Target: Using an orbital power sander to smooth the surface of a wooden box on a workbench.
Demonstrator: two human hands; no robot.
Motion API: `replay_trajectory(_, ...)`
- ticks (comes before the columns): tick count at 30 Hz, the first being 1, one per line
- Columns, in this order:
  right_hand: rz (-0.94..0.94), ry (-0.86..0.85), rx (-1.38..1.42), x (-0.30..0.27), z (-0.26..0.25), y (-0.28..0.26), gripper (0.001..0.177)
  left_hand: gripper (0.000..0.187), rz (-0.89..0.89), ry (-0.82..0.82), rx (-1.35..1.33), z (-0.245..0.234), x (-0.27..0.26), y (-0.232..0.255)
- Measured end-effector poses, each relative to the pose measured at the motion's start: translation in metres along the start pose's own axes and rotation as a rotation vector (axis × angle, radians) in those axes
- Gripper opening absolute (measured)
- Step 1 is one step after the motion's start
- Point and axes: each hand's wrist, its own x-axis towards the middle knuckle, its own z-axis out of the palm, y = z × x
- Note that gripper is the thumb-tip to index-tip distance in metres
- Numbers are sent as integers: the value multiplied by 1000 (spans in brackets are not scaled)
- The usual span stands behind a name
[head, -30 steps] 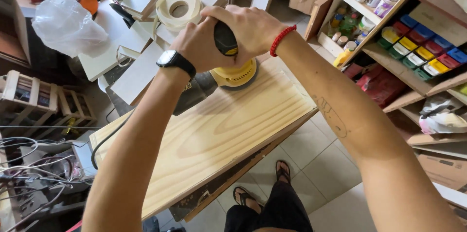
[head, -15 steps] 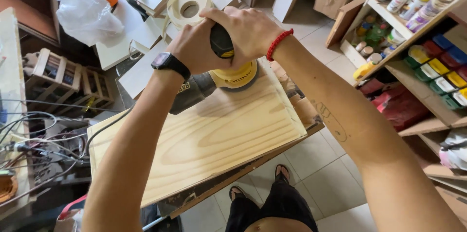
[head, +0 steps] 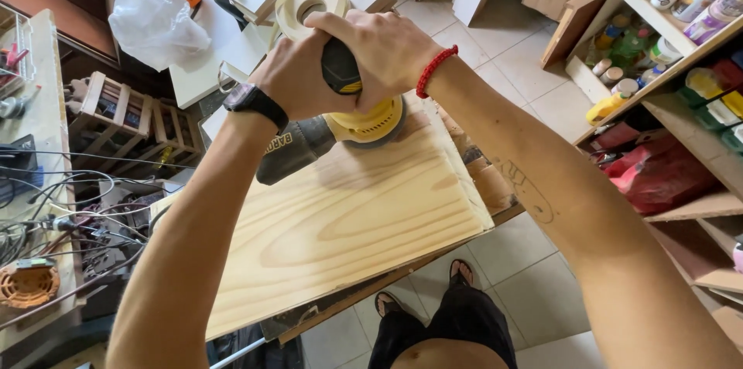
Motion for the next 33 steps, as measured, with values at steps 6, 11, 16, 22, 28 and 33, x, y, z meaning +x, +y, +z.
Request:
replay_trajectory(6, 4, 0, 42, 3, 1, -9, 108, 83, -65, -61, 2, -7, -6, -2)
replay_trajectory(11, 5, 5, 47, 7, 6, -15, 113, 86, -76, -67, 28, -8, -13, -8)
replay_trajectory(16, 17, -17, 46, 11, 7, -21, 112, 89, -50, -63, 51, -9, -18, -13)
replay_trajectory(22, -6, 15, 34, 14, 16, -26, 112, 90, -124, -112, 20, -17, -28, -9)
replay_trajectory(28, -21, 26, 43, 18, 20, -33, 112, 89, -78, -133, 78, -16, -32, -17)
replay_trajectory(33, -44, 48, 62, 23, 28, -41, 112, 91, -129, -123, 70, -18, -44, -25)
